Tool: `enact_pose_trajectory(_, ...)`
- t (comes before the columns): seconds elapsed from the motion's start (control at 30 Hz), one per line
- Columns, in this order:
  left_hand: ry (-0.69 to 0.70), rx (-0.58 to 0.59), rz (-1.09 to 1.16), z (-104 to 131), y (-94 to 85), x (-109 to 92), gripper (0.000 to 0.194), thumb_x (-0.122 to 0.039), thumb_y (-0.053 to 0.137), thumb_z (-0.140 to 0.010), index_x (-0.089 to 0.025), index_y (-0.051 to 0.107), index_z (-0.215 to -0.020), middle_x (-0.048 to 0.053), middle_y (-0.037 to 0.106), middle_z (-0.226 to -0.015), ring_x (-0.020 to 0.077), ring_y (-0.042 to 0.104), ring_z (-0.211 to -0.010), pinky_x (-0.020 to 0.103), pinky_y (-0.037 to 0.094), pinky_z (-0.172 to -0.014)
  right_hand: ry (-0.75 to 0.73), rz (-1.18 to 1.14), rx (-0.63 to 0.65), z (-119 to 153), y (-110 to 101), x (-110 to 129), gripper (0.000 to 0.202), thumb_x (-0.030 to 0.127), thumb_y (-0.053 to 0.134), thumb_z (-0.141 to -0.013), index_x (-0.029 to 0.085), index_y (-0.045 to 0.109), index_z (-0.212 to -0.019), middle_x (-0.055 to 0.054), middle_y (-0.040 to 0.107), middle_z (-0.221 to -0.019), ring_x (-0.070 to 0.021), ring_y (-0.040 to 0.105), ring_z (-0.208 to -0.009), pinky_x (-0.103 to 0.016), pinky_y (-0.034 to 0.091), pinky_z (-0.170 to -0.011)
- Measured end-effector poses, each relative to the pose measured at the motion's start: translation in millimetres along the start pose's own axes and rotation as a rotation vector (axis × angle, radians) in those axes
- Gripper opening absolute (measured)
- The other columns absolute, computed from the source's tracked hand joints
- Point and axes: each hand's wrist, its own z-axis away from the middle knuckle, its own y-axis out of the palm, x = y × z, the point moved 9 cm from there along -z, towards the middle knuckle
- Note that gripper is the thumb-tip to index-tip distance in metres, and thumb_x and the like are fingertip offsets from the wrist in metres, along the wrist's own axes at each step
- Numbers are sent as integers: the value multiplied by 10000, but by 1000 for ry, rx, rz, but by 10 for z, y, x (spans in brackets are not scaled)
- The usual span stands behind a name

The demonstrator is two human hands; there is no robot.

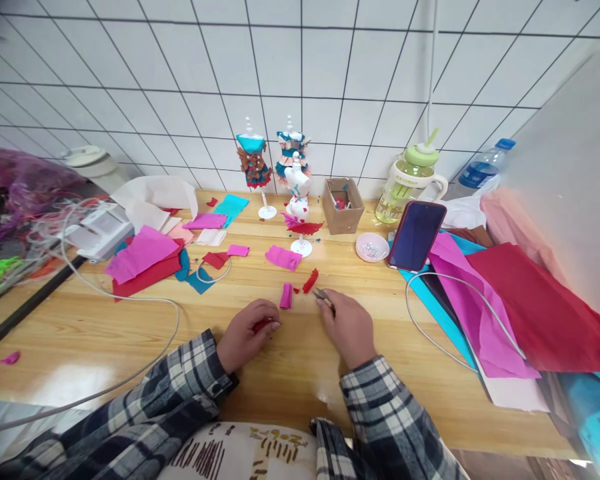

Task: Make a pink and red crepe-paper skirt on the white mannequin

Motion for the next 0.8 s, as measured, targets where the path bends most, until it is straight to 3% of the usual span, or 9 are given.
enact_pose_trajectory(0.1,75,31,-133,6,27,-71,99,-222,546,-880,-198,640,-863,37,618,-880,147,583,-849,266,454,-769,-72,161,-105,14,-167,-71,304,361,548,-877,223,658,-1125,-99,663,-1067,-279,553,-1010,-400,419,-853)
enact_pose_trajectory(0.2,97,60,-196,9,77,-76,97,-220,551,-883,-203,647,-874,30,623,-881,136,591,-838,251,462,-758,-182,13,-173,126,-174,139,329,355,586,-856,209,662,-1141,-112,647,-1110,-271,539,-1058,-426,403,-933)
enact_pose_trajectory(0.3,129,75,-245,28,116,-95,104,-211,549,-882,-205,650,-905,32,630,-894,138,598,-839,249,475,-756,-210,-335,42,222,133,396,228,350,592,-859,228,715,-1007,-50,708,-884,-193,616,-841,-343,476,-829)
enact_pose_trajectory(0.4,146,93,-272,49,144,-104,119,-173,544,-869,-201,644,-928,32,635,-892,143,602,-833,252,481,-747,-36,-546,187,270,412,420,201,335,632,-820,220,737,-947,-37,735,-860,-179,645,-758,-308,505,-722)
enact_pose_trajectory(0.47,147,107,-280,55,163,-103,119,-162,545,-862,-201,641,-922,29,637,-884,144,602,-828,253,479,-743,58,-633,244,281,518,379,209,340,647,-797,210,747,-925,-43,746,-883,-192,665,-789,-312,512,-734)
enact_pose_trajectory(0.67,35,62,-247,47,133,-27,65,-215,593,-843,-206,591,-908,0,637,-834,136,595,-770,250,465,-702,202,-729,332,279,571,259,230,373,663,-753,176,756,-828,-51,749,-800,-205,672,-745,-309,509,-691)
enact_pose_trajectory(0.8,-52,-19,-213,73,58,52,163,-229,647,-787,-201,515,-879,-32,620,-762,116,559,-644,235,437,-613,161,-736,381,276,565,297,229,372,663,-757,178,750,-843,-46,745,-822,-198,660,-767,-301,495,-704)
